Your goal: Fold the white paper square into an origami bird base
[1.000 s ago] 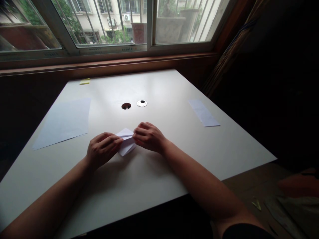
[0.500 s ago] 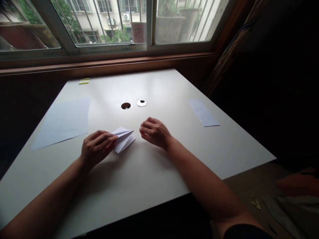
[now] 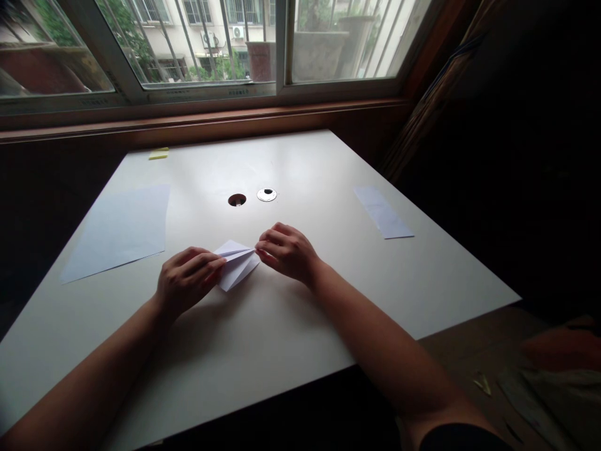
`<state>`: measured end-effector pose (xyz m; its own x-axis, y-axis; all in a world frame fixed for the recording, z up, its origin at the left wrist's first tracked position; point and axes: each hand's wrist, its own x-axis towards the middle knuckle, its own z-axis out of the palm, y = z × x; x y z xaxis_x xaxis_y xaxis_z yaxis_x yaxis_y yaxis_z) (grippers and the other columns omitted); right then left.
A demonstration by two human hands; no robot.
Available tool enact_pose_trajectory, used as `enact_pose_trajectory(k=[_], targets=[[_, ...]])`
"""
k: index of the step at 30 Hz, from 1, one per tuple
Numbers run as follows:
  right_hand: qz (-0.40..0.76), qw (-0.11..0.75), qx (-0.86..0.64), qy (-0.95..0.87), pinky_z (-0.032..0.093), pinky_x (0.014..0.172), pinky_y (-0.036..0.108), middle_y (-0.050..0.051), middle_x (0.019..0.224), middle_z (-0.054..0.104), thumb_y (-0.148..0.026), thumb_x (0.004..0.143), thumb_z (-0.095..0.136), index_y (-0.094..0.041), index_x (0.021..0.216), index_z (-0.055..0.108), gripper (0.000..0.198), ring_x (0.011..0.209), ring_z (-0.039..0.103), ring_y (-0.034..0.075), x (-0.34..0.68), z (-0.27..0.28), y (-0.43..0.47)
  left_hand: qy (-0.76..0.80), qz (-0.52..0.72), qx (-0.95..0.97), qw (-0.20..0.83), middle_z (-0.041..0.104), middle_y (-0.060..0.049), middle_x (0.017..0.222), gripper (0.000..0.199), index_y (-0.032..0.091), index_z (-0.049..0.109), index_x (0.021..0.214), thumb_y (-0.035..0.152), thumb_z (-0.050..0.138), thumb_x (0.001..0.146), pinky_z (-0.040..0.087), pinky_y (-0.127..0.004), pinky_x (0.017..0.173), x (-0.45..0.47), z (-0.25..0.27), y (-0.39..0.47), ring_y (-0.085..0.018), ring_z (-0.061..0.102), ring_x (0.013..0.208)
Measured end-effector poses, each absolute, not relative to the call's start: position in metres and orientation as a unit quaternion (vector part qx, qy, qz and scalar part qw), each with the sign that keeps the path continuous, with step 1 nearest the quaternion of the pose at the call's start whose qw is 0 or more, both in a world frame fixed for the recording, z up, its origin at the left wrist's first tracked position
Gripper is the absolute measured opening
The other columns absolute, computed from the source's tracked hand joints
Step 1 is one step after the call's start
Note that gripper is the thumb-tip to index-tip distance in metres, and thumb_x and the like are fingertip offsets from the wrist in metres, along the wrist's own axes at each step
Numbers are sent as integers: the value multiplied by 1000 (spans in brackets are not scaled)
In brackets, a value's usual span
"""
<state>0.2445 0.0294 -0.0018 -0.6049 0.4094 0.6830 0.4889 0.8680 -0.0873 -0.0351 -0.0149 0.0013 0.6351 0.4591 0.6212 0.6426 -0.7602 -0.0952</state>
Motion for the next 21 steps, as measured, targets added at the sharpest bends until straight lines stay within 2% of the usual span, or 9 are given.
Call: enact_pose_trajectory(k=[11, 21], targets=[[-120, 291, -227, -922, 42, 71, 34, 5, 93, 68, -21, 94, 57, -20, 95, 67, 10, 89, 55, 19, 235, 1, 23, -298, -303, -895, 138, 74, 0, 97, 27, 22, 66, 109, 14, 69, 84, 53, -33, 74, -35, 0, -15, -19, 63, 86], [-134, 298, -215, -920, 38, 72, 35, 4, 90, 66, -22, 97, 55, -20, 96, 67, 12, 88, 53, 18, 225, 0, 20, -305, -303, -893, 134, 73, -1, 96, 23, 23, 66, 107, 15, 69, 85, 52, -34, 75, -31, -1, -15, -19, 62, 88]])
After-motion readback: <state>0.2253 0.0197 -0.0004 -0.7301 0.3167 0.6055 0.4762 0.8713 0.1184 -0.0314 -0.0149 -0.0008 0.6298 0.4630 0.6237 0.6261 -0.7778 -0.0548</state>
